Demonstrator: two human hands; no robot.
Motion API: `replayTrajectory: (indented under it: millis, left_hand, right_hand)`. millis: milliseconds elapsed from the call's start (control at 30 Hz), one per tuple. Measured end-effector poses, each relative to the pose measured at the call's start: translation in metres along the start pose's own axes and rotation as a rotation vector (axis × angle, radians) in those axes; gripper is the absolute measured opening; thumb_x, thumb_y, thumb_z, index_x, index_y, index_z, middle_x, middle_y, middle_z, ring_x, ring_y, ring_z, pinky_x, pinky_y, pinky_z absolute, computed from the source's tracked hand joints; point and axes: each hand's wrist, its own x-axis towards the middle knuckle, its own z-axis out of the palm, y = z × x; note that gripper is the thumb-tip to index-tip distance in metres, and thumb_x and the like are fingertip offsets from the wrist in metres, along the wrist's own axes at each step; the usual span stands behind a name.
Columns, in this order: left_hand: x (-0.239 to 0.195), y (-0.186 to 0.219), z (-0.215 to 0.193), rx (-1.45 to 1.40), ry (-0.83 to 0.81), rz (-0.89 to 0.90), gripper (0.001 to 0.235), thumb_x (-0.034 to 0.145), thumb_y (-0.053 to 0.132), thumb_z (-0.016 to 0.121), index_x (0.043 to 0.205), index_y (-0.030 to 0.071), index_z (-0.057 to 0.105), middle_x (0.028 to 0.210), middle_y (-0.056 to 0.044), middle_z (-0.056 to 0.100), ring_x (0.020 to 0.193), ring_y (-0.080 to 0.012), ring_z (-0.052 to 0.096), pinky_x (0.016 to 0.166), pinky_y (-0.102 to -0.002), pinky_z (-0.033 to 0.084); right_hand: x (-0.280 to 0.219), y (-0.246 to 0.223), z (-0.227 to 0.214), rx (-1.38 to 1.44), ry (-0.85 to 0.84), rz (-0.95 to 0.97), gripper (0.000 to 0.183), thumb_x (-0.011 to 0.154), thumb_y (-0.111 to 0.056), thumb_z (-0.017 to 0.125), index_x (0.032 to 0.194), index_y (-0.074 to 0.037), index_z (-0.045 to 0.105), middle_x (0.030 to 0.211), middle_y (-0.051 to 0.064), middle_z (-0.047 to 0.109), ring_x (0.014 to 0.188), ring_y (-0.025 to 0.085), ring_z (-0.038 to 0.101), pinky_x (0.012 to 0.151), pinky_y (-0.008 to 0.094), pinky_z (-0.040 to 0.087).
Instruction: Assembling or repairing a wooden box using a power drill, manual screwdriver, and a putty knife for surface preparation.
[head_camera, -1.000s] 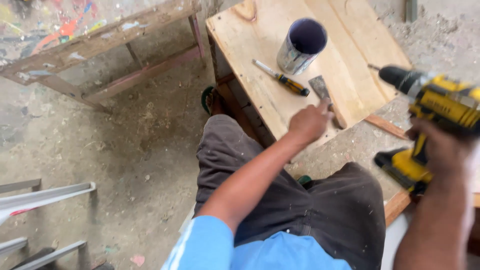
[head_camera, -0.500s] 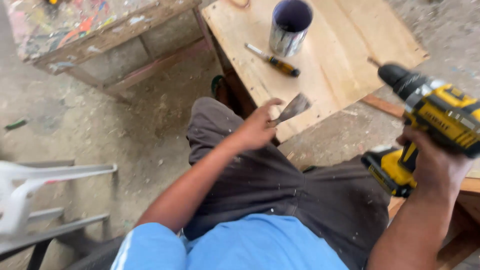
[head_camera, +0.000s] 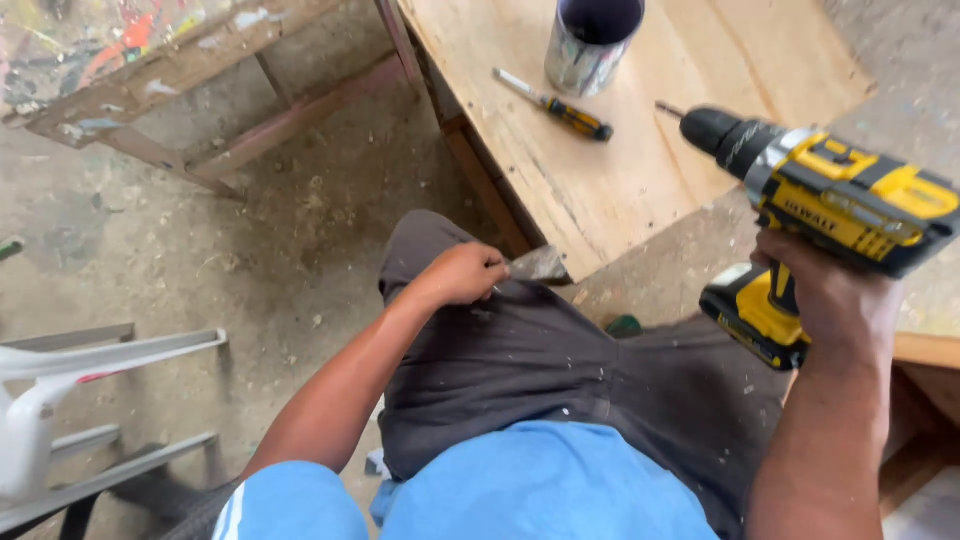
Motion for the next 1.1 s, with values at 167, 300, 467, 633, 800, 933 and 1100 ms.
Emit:
replayTrajectory:
  millis: [167,300,467,633,800,933,1100]
  left_hand:
    - [0.014,-0.017,0.008,0.007,0.003,0.031,0.029,0.100,0.034,0.052,0.083,0.016,0.068,0.074,-0.002,0.072,0.069,-0.0198,0.062,0.065,-0.038,0.043]
    - [0.022,-0.022,0.013,0.005,0.031,0.037,0.028,0.097,0.036,0.051,0.079,0.018,0.064,0.077,-0.002,0.071,0.071,-0.0214,0.062,0.066,-0.040,0.042]
    - [0.013,0.001,-0.003,0.032,-0.042,-0.018,0.030,0.101,0.032,0.050,0.076,0.016,0.057,0.071,-0.003,0.062,0.064,-0.0195,0.054,0.062,-0.038,0.038]
    - [0.029,-0.011,0.011,0.074,-0.055,-0.010,0.025,0.102,0.034,0.052,0.097,0.015,0.068,0.096,-0.007,0.069,0.082,-0.0255,0.061,0.065,-0.043,0.042]
    - [0.032,-0.016,0.047,-0.038,0.077,0.070,0.034,0.102,0.042,0.056,0.086,0.013,0.050,0.087,-0.011,0.064,0.079,-0.0315,0.059,0.062,-0.046,0.038]
    - [0.045,-0.011,0.050,-0.116,0.069,0.108,0.021,0.101,0.034,0.058,0.096,0.013,0.058,0.089,-0.008,0.064,0.077,-0.0271,0.058,0.064,-0.042,0.038]
    - [0.054,-0.012,0.056,-0.121,0.099,0.110,0.016,0.097,0.026,0.061,0.104,0.012,0.062,0.089,-0.009,0.063,0.077,-0.0265,0.055,0.063,-0.042,0.038]
  right_hand:
    - [0.008,0.002,-0.011,0.049,-0.138,-0.233,0.017,0.087,-0.009,0.076,0.100,-0.010,0.066,0.093,0.000,0.069,0.082,0.009,0.067,0.078,0.025,0.057]
    - [0.019,-0.004,-0.008,0.062,-0.132,-0.273,0.027,0.083,-0.006,0.080,0.106,-0.011,0.065,0.098,-0.001,0.069,0.086,0.008,0.066,0.081,0.024,0.059]
    - [0.018,-0.011,0.003,0.042,-0.286,-0.362,0.049,0.086,0.002,0.074,0.130,-0.008,0.055,0.107,0.008,0.064,0.089,0.016,0.064,0.080,0.030,0.059]
    - [0.039,-0.031,0.013,-0.397,-0.495,-0.572,0.062,0.077,0.007,0.075,0.136,-0.003,0.061,0.144,0.013,0.060,0.130,0.027,0.057,0.111,0.044,0.046]
    - [0.038,-0.056,0.022,-0.714,-0.819,-0.400,0.048,0.068,-0.003,0.086,0.114,-0.010,0.074,0.111,0.004,0.083,0.099,0.018,0.078,0.088,0.035,0.059]
    - [0.025,-0.079,0.041,-0.819,-0.852,-0.329,0.050,0.075,-0.008,0.081,0.124,-0.019,0.076,0.118,-0.002,0.085,0.105,0.013,0.078,0.091,0.033,0.059]
    - [0.028,-0.078,0.056,-0.841,-0.899,-0.338,0.058,0.074,-0.002,0.078,0.129,-0.019,0.075,0.121,-0.001,0.083,0.108,0.015,0.075,0.095,0.035,0.058]
